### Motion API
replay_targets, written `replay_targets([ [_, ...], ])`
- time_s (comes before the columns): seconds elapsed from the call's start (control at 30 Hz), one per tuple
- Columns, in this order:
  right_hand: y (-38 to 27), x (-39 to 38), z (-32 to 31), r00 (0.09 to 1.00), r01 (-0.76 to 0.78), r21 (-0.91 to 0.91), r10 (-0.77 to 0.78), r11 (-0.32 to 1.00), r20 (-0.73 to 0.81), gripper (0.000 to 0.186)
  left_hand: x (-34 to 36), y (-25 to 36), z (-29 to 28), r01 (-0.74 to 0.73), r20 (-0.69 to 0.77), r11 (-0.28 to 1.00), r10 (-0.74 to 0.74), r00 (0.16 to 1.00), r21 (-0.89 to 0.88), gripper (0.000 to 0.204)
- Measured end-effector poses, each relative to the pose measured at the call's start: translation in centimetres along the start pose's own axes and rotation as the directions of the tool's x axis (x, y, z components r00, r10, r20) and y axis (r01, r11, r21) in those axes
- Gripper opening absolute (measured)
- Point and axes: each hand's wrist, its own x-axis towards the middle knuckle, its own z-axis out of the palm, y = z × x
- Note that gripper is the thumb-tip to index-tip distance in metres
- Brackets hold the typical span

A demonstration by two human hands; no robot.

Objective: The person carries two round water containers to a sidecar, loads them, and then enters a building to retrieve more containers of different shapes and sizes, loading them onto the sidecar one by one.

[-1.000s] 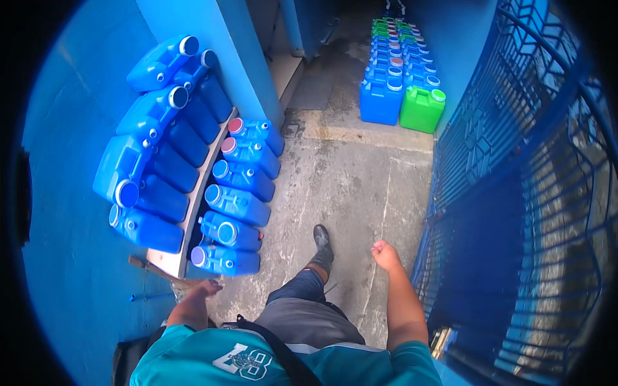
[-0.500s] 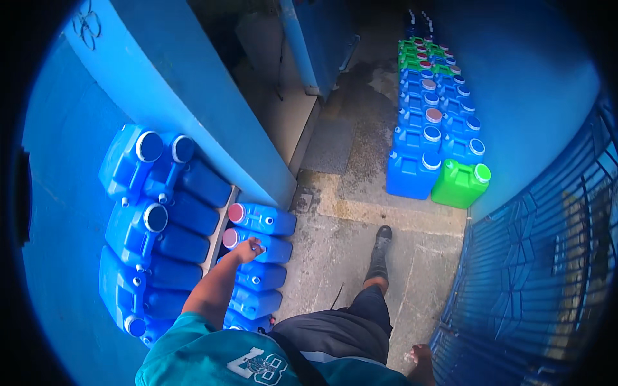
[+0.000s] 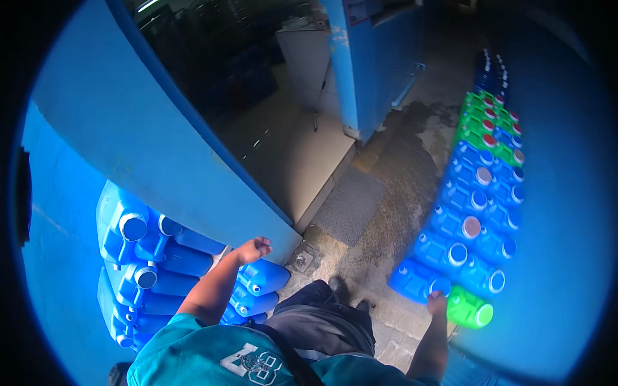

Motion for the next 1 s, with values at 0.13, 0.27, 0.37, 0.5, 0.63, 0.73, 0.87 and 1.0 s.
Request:
replay_targets([
  [0.13,-21.2,18.6,-2.7,0.963,0.269,0.168,-0.269,0.948,-0.023,0.008,9.8,2.9,-5.1,0.089,-0.081,0.953,-0.117,0.990,-0.289,0.041],
  [0.27,-34.3,31.8,1.8,0.918,0.307,0.358,-0.373,0.882,0.132,0.007,26.5,5.9,-10.3,0.007,-0.220,0.790,-0.179,0.959,-0.613,0.026],
  [0.37,-41.6,39.8,9.3,0.824,0.336,0.356,-0.455,0.872,0.337,0.008,38.1,1.4,-16.4,-0.047,-0.315,0.689,-0.270,0.910,-0.724,0.029],
  [0.5,-33.8,50.3,12.0,0.758,0.356,-0.325,-0.067,0.876,0.648,0.023,48.9,9.2,-20.8,0.066,-0.268,0.693,-0.363,0.892,-0.718,0.032],
  [0.63,-40.6,50.4,14.8,0.601,-0.111,-0.135,0.175,0.985,0.780,0.018,52.2,10.2,-31.1,0.013,-0.333,0.666,-0.389,0.859,-0.746,0.040],
  [0.73,-43.2,57.4,15.9,0.323,-0.372,-0.367,0.490,0.852,0.810,0.019,56.9,9.9,-38.3,-0.004,-0.343,0.626,-0.421,0.839,-0.780,0.044],
  [0.87,-50.9,69.9,21.3,0.204,0.182,-0.344,0.307,0.921,0.930,0.021,60.8,12.2,-48.6,0.011,-0.458,0.693,-0.488,0.743,-0.721,0.042],
  [1.0,-69.7,80.9,32.6,0.591,0.611,-0.547,0.130,0.573,0.796,0.038,59.1,14.8,-58.9,0.250,-0.480,0.821,-0.516,0.710,-0.513,0.048],
])
